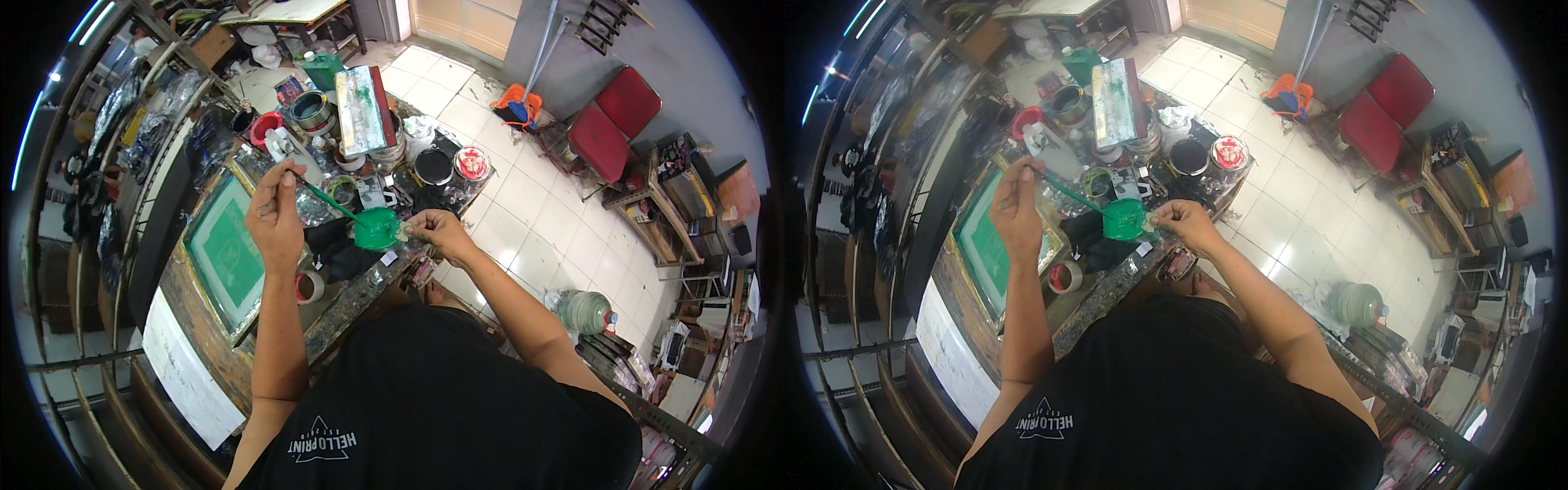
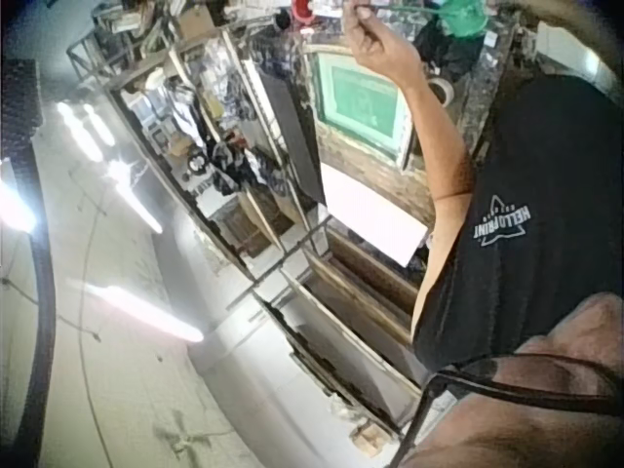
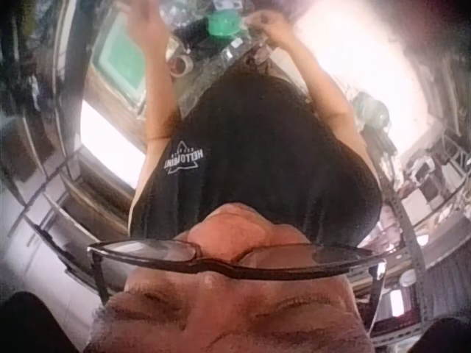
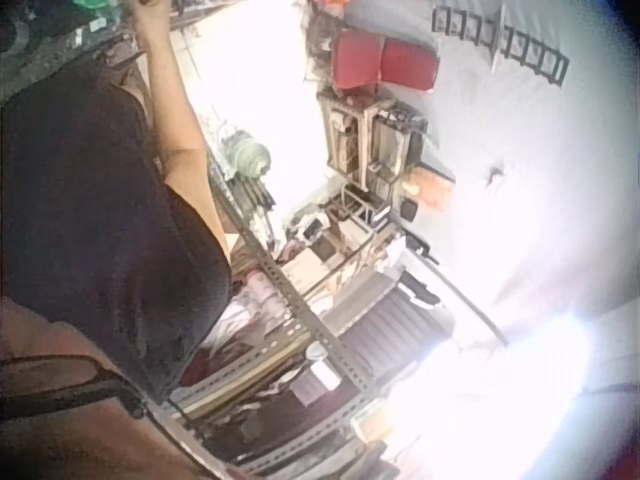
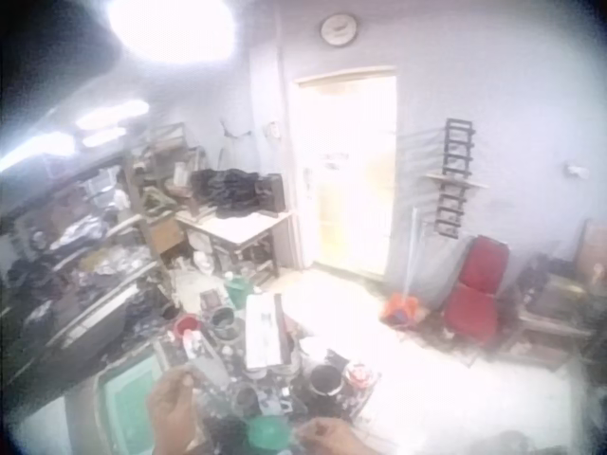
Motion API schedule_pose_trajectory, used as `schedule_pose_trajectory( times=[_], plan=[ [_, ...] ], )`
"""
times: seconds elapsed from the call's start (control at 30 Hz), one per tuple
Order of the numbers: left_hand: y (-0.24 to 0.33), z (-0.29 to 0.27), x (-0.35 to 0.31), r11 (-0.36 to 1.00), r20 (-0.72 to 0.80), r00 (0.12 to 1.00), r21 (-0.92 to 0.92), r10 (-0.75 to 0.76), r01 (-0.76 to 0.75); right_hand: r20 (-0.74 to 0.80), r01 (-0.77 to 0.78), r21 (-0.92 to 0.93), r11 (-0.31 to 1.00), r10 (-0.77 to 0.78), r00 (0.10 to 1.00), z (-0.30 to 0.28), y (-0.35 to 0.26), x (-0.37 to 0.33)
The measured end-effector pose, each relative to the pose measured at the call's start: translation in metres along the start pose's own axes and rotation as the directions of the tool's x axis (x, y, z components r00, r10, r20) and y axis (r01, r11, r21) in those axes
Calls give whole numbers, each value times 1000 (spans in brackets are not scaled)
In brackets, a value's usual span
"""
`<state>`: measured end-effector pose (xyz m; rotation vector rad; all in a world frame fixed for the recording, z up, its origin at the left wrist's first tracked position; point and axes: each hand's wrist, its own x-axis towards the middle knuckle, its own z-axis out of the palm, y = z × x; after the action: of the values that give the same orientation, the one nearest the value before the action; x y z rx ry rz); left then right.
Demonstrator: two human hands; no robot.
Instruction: The person scrapes green paint off a screen printing frame using a small spatula tool, and then uses a bottle of fluid to clean off the remaining residue.
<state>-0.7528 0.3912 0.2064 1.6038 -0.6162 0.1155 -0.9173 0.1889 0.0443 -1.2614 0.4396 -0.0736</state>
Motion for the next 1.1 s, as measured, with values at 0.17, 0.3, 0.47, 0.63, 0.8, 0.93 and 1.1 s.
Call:
schedule_pose_trajectory(
  times=[0.17, 0.3, 0.47, 0.63, 0.8, 0.93, 1.1],
  plan=[
    [-2, 6, 0, 998, 13, 1000, -54, 15, -14, -62, -99, 109, 989, 106, 992, -4, 18, 0],
    [-10, 4, 3, 993, 30, 999, -116, 21, -18, -70, -98, 122, 988, 108, 992, -5, 18, -4],
    [-13, 4, 4, 989, 39, 999, -147, 28, -22, -109, -271, 214, 938, 299, 948, -6, 13, -9],
    [-16, 4, 3, 988, 41, 999, -154, 24, -17, -201, -277, 325, 904, 352, 914, -16, 30, -23],
    [-12, -2, 4, 994, 34, 999, -106, 35, -31, -336, -52, 500, 865, 248, 909, -47, 45, -41],
    [-5, 0, 5, 995, 20, 999, -89, 48, -46, -443, 45, 463, 885, 186, 877, -60, 43, -41],
    [5, 5, 4, 997, -3, 998, -58, 55, -55, -543, 88, 66, 994, -38, 839, -63, 61, -25]
  ],
)
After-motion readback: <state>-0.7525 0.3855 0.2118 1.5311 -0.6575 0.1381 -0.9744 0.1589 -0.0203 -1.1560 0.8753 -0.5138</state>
